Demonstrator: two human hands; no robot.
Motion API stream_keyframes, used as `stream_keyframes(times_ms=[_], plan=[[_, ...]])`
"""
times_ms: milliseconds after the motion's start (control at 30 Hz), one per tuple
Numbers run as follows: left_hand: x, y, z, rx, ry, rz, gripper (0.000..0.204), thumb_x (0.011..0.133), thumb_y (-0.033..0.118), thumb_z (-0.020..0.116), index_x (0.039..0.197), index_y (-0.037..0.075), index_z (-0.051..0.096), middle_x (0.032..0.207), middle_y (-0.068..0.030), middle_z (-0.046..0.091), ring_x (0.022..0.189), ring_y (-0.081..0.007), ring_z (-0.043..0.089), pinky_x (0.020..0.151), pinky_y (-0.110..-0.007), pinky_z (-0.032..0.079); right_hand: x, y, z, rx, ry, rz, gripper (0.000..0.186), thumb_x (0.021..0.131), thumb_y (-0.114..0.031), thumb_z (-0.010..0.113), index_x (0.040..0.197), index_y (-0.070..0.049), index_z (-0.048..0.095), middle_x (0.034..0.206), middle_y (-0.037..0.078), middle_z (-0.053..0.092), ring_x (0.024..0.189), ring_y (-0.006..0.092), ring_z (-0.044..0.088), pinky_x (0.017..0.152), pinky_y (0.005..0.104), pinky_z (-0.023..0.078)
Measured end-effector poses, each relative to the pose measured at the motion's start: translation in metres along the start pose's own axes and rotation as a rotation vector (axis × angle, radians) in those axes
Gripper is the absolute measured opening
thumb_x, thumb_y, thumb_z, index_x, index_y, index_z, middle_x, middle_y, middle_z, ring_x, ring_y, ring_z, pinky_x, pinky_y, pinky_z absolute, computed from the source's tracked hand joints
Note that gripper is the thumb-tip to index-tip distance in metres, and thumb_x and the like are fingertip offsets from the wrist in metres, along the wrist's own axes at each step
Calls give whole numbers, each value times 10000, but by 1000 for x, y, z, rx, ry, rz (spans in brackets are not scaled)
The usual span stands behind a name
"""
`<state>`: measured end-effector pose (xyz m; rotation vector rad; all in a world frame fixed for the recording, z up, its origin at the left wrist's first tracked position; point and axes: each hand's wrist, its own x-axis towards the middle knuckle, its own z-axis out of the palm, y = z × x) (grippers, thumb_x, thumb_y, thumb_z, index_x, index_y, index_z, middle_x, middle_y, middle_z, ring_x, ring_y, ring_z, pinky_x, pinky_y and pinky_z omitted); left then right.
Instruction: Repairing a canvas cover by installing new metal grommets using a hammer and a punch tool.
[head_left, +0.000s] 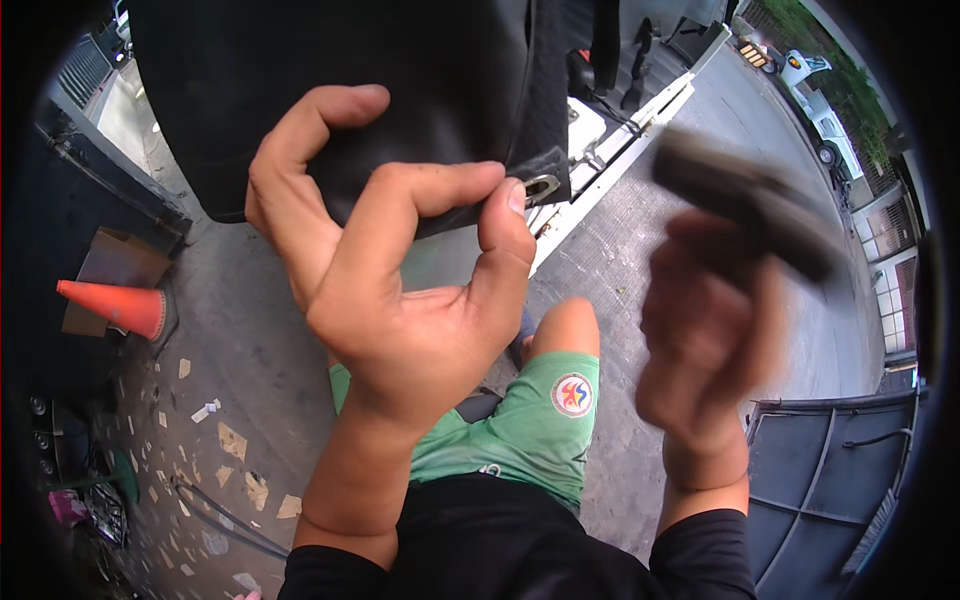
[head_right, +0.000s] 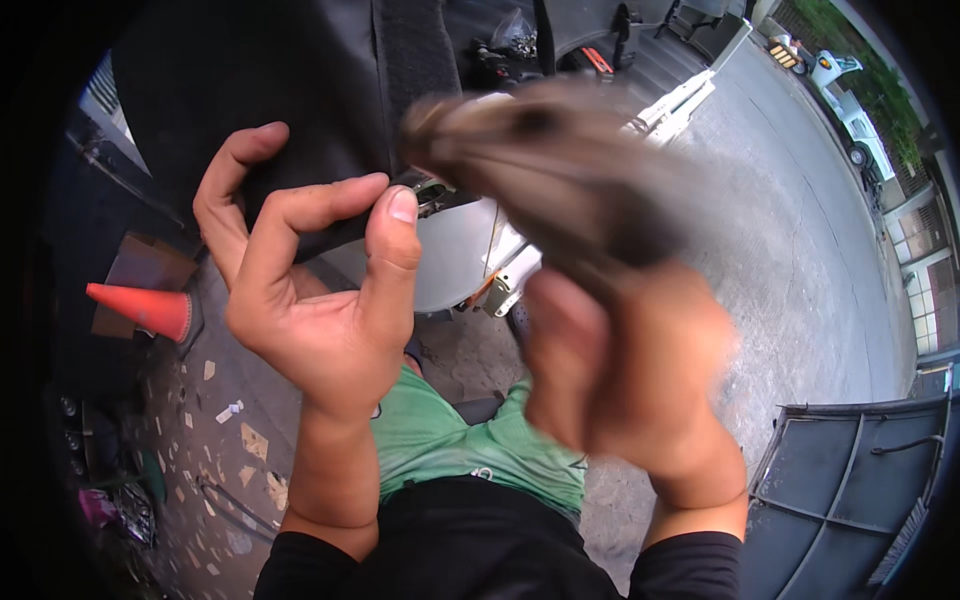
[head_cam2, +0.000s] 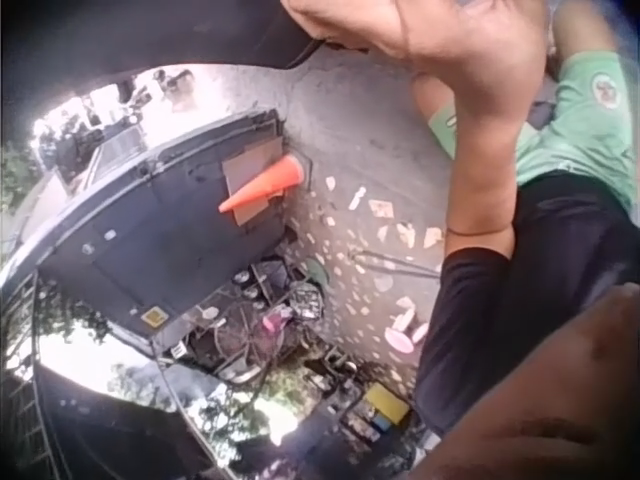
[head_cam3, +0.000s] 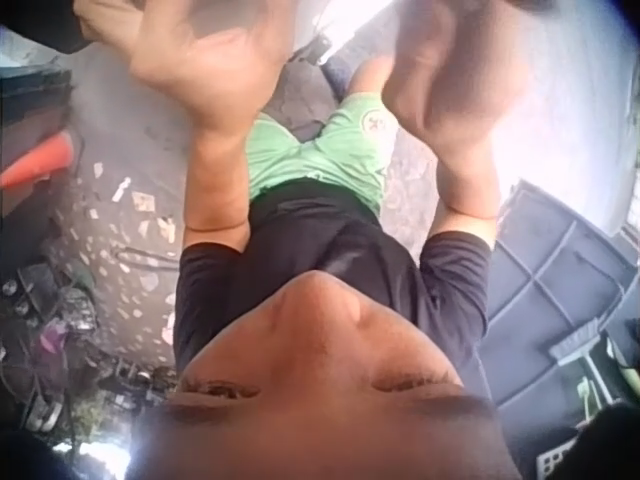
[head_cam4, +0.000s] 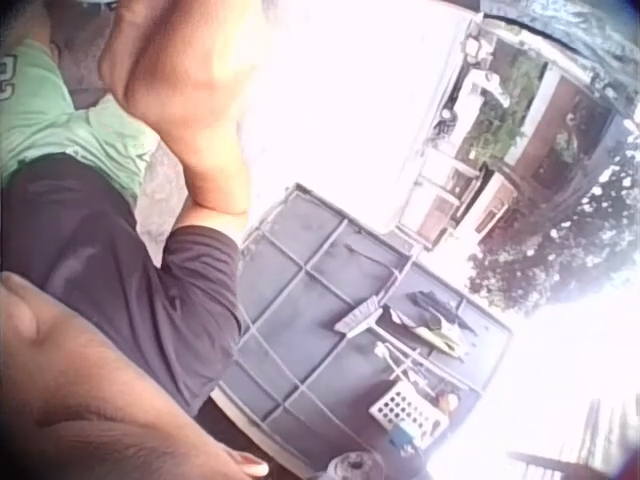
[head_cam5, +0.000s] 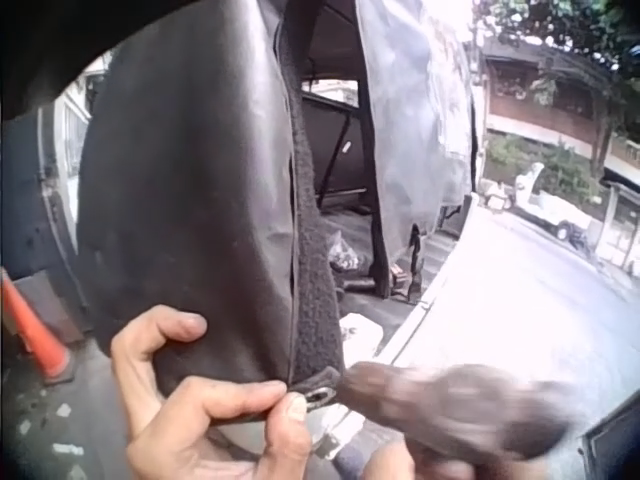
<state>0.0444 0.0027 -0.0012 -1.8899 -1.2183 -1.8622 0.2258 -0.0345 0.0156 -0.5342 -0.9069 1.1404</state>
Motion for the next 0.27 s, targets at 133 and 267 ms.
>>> stream_keyframes(times_ms=[133,267], plan=[[1,-4,2,29,10,13,150,752,32,863,864,24,764,1230,-249,603,1264,-321,549,963,-374,479,23,-2,-14,-1299,-460,-557,326,1059,-69,557,1354,66,524,1053,175,737,706,162,641,619,312,509],[-1,-3,0,24,-25,23,151,768,63,875,872,34,769,1287,-248,579,1265,-321,552,990,-391,470,2,3,-28,-849,-277,-394,478,1055,-250,615,1423,27,487,1096,205,729,683,162,636,545,309,516]])
